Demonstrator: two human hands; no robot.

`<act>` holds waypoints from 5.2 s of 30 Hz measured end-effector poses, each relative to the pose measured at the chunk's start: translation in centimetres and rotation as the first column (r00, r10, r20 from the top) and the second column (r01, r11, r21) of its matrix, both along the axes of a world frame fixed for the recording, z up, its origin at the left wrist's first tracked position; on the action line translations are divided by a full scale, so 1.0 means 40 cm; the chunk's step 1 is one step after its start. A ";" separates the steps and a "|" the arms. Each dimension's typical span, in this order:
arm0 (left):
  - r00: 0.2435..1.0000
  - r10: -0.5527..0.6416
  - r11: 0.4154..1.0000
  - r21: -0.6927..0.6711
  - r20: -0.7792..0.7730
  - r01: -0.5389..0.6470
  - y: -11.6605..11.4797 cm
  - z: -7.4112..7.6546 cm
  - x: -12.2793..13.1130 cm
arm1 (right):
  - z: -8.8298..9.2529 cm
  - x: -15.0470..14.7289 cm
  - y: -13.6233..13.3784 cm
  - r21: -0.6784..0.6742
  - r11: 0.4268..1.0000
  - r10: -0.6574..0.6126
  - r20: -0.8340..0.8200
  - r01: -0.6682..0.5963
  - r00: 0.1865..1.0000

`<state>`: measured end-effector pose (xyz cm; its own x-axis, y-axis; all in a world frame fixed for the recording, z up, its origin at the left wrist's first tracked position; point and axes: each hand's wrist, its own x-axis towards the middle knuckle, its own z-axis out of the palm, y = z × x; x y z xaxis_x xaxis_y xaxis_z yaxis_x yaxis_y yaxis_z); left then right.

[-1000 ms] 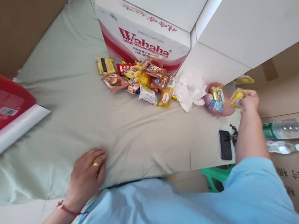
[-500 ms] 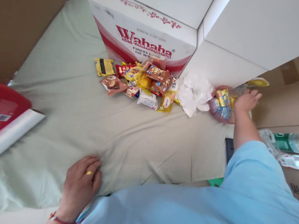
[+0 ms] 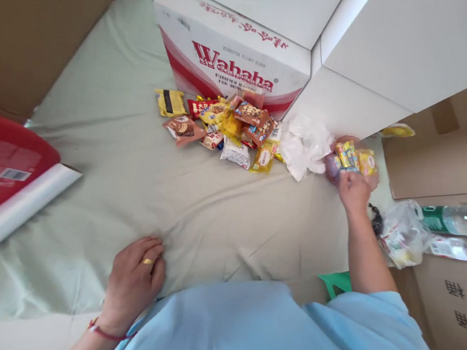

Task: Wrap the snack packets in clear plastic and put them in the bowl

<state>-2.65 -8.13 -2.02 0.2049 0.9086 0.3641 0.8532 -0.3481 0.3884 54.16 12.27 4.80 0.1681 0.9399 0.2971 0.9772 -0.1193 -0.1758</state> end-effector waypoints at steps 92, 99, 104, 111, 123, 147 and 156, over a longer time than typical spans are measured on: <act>0.740 -0.204 0.811 -0.313 0.641 0.494 0.044 0.215 0.133 | 0.036 -0.729 -0.320 0.039 0.420 0.679 -0.677 -0.907 0.285; 0.774 0.313 0.928 -0.351 0.550 -0.125 0.131 0.128 0.134 | 0.019 -0.682 -0.325 0.112 0.482 0.693 -0.655 -0.869 0.300; 0.844 0.151 0.883 -0.454 0.515 0.119 0.231 0.102 0.170 | 0.034 -0.654 -0.363 0.116 0.517 0.692 -0.639 -0.848 0.335; 0.588 0.398 0.876 -0.483 0.704 -0.014 0.180 0.114 0.101 | -0.007 -0.529 -0.468 0.091 0.749 0.601 -0.508 -0.656 0.617; 0.850 0.497 0.868 -0.078 0.176 -0.491 0.044 0.171 0.038 | 0.015 -0.488 -0.393 0.060 0.893 0.406 -0.535 -0.446 0.741; 0.975 0.102 0.902 -0.395 -0.199 -0.175 0.140 0.075 0.072 | -0.120 -0.489 0.028 -0.120 0.990 -0.025 -0.652 -0.071 0.758; 0.976 0.023 0.889 -0.442 -0.216 -0.119 0.128 0.064 0.028 | -0.093 -0.512 0.022 -0.002 1.000 -0.013 -0.815 0.019 0.579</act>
